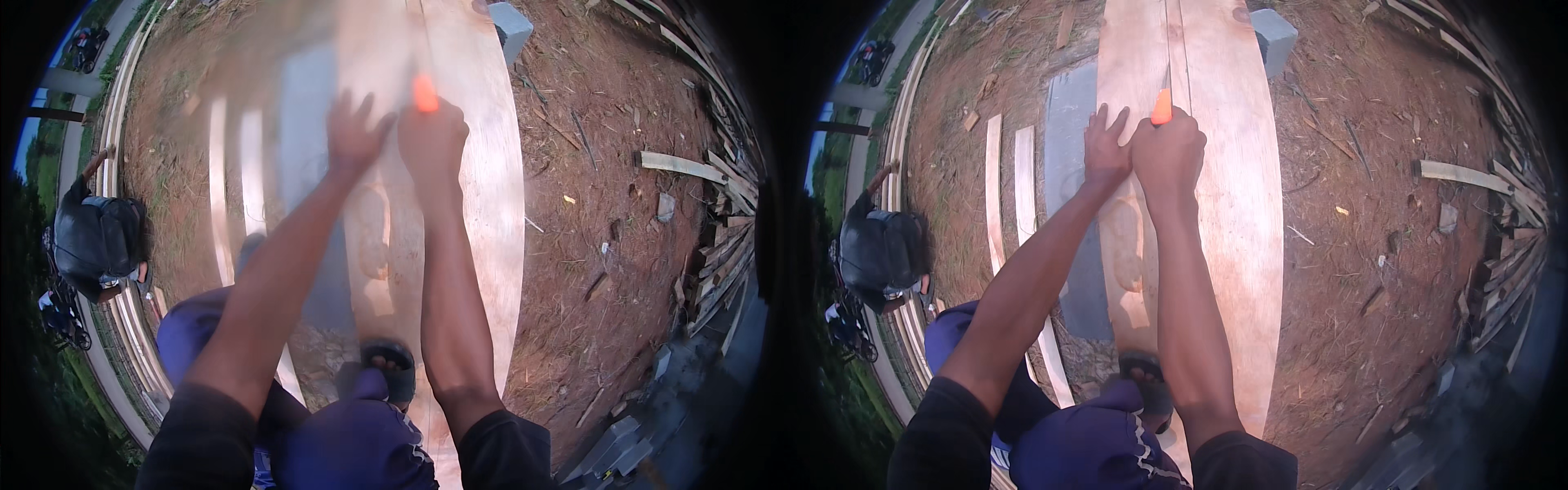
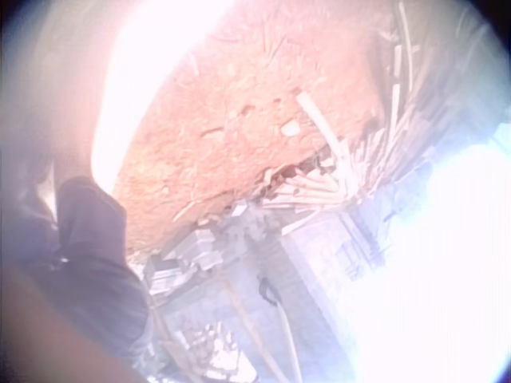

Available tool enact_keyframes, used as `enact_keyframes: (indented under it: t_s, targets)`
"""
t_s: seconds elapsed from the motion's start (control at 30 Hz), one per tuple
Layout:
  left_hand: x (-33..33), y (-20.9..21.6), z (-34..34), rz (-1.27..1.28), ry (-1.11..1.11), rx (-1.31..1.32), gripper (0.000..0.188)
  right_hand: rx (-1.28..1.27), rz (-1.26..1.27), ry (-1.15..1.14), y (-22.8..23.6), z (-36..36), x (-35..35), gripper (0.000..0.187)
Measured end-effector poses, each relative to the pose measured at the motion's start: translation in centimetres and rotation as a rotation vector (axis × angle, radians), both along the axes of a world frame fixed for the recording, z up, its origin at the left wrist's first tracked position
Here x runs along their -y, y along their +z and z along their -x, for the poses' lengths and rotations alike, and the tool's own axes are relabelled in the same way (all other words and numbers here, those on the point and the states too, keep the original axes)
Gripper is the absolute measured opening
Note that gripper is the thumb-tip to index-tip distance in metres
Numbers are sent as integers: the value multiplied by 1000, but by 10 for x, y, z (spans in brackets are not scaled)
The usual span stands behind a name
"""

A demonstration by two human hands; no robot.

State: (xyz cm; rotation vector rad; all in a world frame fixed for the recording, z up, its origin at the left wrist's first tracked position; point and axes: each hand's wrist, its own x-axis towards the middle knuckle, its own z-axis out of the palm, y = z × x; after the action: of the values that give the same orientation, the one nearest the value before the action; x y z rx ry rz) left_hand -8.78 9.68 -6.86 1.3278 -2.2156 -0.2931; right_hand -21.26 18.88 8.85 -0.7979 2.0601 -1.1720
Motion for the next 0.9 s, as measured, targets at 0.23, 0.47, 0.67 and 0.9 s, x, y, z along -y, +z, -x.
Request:
enact_keyframes:
  t_s: [0.23, 0.47, 0.67, 0.9]
  targets:
    - [7, -7, -10, 81, 49, 0, 63, 77, 90, -15, 21, -68, -198, 59]
    - [12, 0, 15, 17, 52, 29, 65, 1, 96, -69, -19, 9, 18, 13]
    - [19, -12, -12, -17, 90, 3, 65, 154, 58, -68, 1, -46, -110, 56]
    - [16, -7, -10, -16, 87, 56, 66, 91, 137, -94, -19, -28, -59, 23]
